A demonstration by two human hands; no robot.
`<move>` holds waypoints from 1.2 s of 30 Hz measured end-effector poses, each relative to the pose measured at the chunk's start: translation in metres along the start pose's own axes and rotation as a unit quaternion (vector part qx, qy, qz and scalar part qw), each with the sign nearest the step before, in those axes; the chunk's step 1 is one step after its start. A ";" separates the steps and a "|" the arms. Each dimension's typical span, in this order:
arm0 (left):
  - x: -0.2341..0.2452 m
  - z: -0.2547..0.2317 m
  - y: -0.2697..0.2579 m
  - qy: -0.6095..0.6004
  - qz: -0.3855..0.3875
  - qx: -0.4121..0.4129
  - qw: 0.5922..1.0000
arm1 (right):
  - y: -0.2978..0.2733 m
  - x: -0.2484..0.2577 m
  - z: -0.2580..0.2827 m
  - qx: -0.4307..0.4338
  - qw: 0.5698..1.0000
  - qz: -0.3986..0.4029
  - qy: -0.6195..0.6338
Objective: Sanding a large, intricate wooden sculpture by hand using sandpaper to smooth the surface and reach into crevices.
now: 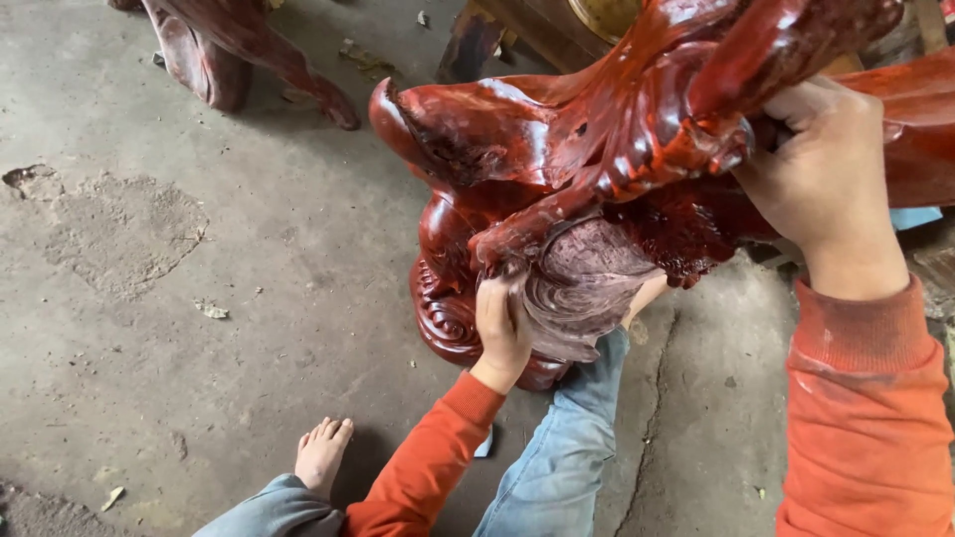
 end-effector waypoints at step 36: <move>-0.039 0.025 0.017 -0.024 -0.067 0.042 0.997 | 0.004 0.005 -0.002 0.008 1.000 -0.011 0.025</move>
Point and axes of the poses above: each hand's wrist, its own y-axis towards the middle knuckle, its own x-axis out of the back of the hand, z = x × y, the point moved 2 cm from there along y, towards the middle knuckle, and after that the axes turned 5 degrees about z, right-handed, at the moved point
